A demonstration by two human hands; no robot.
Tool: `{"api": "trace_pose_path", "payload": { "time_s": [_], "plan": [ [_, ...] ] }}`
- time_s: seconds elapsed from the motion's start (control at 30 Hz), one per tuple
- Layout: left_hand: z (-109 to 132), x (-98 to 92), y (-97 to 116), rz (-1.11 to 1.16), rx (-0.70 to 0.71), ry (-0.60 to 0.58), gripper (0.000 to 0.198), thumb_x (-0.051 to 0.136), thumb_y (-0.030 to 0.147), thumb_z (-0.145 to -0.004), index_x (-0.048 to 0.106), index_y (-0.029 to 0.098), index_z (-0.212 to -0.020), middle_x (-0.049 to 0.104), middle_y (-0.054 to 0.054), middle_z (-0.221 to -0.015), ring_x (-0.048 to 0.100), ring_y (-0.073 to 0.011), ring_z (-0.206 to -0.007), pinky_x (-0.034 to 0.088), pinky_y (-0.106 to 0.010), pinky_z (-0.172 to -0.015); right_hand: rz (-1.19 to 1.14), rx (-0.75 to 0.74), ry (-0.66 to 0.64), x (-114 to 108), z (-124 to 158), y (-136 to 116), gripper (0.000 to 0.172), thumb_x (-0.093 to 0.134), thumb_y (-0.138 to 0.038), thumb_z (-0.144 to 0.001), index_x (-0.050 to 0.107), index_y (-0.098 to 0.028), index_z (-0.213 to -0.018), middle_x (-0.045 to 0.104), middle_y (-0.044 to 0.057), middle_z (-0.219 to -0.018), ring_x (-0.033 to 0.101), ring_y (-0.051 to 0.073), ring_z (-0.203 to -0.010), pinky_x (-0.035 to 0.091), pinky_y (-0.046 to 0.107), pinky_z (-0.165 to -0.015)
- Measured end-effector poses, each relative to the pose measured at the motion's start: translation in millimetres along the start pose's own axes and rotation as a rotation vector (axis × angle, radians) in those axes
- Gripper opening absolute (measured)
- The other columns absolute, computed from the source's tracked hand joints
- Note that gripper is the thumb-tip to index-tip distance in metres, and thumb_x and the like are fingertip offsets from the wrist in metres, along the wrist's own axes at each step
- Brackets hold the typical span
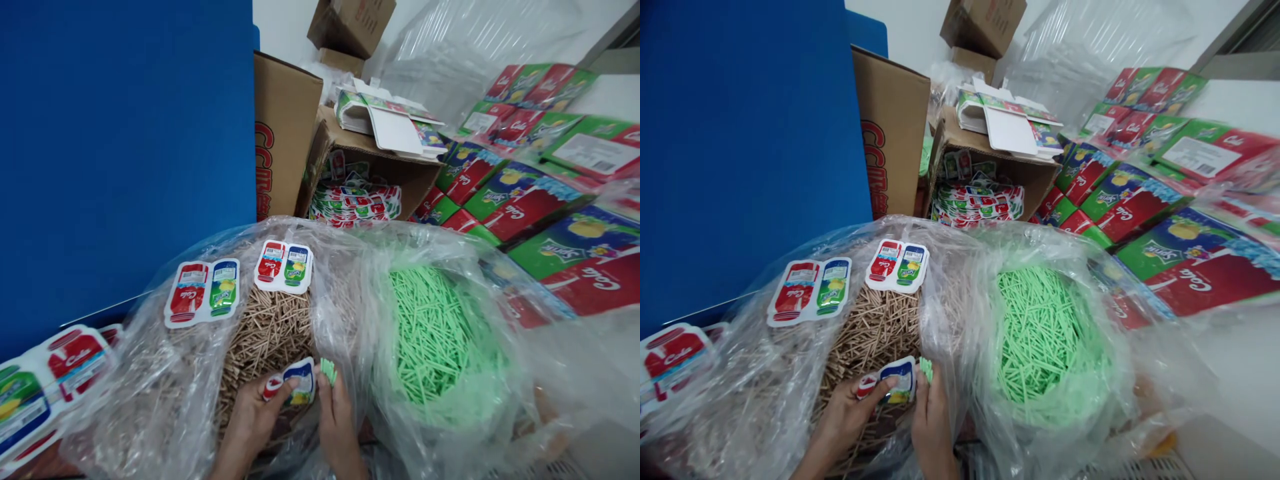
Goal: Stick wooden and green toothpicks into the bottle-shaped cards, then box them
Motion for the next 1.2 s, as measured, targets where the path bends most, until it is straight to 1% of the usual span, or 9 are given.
{"api": "trace_pose_path", "payload": {
  "time_s": [0.17, 0.27, 0.4, 0.5, 0.63, 0.77, 0.93, 1.07, 1.2],
  "plan": [
    [-4.2, -7.1, -5.6, -0.032, -0.049, 0.045, 0.024, 0.076, 0.038, -0.058, 0.065, 0.018, -0.052, 0.066, 0.001, -0.052, 0.061, -0.0209, -0.058, 0.049, -0.025, -0.057, -0.020, 0.083, 0.099, -45.0, 11.0, -14.6, 0.038, 0.051, -0.053, -0.083, 0.064, -0.023, -0.101, 0.067, 0.004, -0.081, 0.061, 0.021, -0.080, 0.048, 0.030, -0.074],
    [-4.5, -1.0, -2.1, -0.021, -0.029, 0.015, 0.024, 0.073, 0.041, -0.060, 0.068, 0.018, -0.060, 0.069, 0.000, -0.058, 0.062, -0.0212, -0.061, 0.050, -0.025, -0.058, -0.137, 0.159, 0.194, -83.9, 9.5, -22.3, 0.034, 0.059, -0.054, -0.077, 0.067, -0.022, -0.082, 0.061, 0.001, -0.065, 0.056, 0.019, -0.065, 0.047, 0.028, -0.064],
    [-1.8, 10.4, -5.8, 0.026, -0.092, -0.043, 0.033, 0.069, 0.049, -0.063, 0.068, 0.016, -0.061, 0.067, 0.000, -0.054, 0.060, -0.0188, -0.053, 0.050, -0.025, -0.051, -0.298, 0.184, 0.343, -129.9, -6.0, -25.6, 0.035, 0.071, -0.054, -0.064, 0.062, -0.020, -0.069, 0.062, 0.002, -0.065, 0.053, 0.017, -0.058, 0.046, 0.028, -0.057],
    [0.3, 14.4, -9.5, 0.059, -0.152, -0.046, 0.034, 0.072, 0.050, -0.058, 0.068, 0.016, -0.059, 0.064, 0.001, -0.049, 0.058, -0.0174, -0.047, 0.050, -0.025, -0.048, -0.187, 0.174, 0.406, -153.4, -18.7, -27.0, 0.039, 0.071, -0.056, -0.061, 0.061, -0.019, -0.068, 0.061, 0.002, -0.062, 0.055, 0.018, -0.059, 0.046, 0.029, -0.057],
    [0.6, 17.6, -6.9, 0.094, -0.146, -0.023, 0.028, 0.077, 0.045, -0.052, 0.067, 0.018, -0.054, 0.066, 0.002, -0.050, 0.060, -0.0173, -0.050, 0.051, -0.024, -0.051, 0.028, 0.140, 0.332, -162.8, -30.9, -26.3, 0.044, 0.063, -0.063, -0.065, 0.059, -0.019, -0.065, 0.063, 0.003, -0.060, 0.058, 0.020, -0.059, 0.049, 0.030, -0.057],
    [-0.9, 27.7, -10.6, 0.120, -0.166, -0.089, 0.029, 0.080, 0.041, -0.047, 0.067, 0.018, -0.057, 0.069, 0.001, -0.054, 0.062, -0.0178, -0.053, 0.051, -0.023, -0.050, 0.286, 0.071, 0.424, -174.4, -34.1, -20.1, 0.049, 0.048, -0.070, -0.071, 0.057, -0.021, -0.071, 0.070, 0.008, -0.066, 0.065, 0.023, -0.058, 0.052, 0.035, -0.060],
    [2.0, 36.3, -15.1, 0.145, -0.145, -0.149, 0.030, 0.080, 0.041, -0.052, 0.068, 0.015, -0.062, 0.067, 0.001, -0.052, 0.060, -0.0150, -0.048, 0.050, -0.023, -0.049, 0.606, 0.011, 0.526, -188.9, -36.6, -20.4, 0.056, 0.030, -0.072, -0.076, 0.053, -0.021, -0.082, 0.072, 0.016, -0.073, 0.069, 0.032, -0.070, 0.051, 0.041, -0.063],
    [8.4, 41.6, -19.1, 0.147, -0.235, -0.244, 0.035, 0.080, 0.045, -0.050, 0.070, 0.013, -0.059, 0.070, -0.004, -0.055, 0.063, -0.0178, -0.053, 0.050, -0.024, -0.052, 0.516, 0.007, 0.571, -193.8, -34.1, -28.3, 0.053, 0.032, -0.071, -0.078, 0.052, -0.021, -0.080, 0.071, 0.015, -0.075, 0.068, 0.028, -0.066, 0.052, 0.039, -0.063],
    [8.8, 46.3, -20.9, 0.203, -0.279, -0.234, 0.034, 0.081, 0.046, -0.049, 0.071, 0.015, -0.057, 0.071, -0.003, -0.055, 0.064, -0.0182, -0.053, 0.051, -0.025, -0.054, 0.304, -0.142, 0.443, -167.4, -23.5, -46.4, 0.039, 0.042, -0.056, -0.086, 0.056, -0.020, -0.084, 0.069, 0.008, -0.071, 0.066, 0.021, -0.065, 0.053, 0.031, -0.064]
  ]
}}
Point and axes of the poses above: each hand's wrist, its own z-axis away from the middle knuckle, its own x-axis out of the palm, y = z × x, the point moved 6 cm from there along -z, towards the middle knuckle
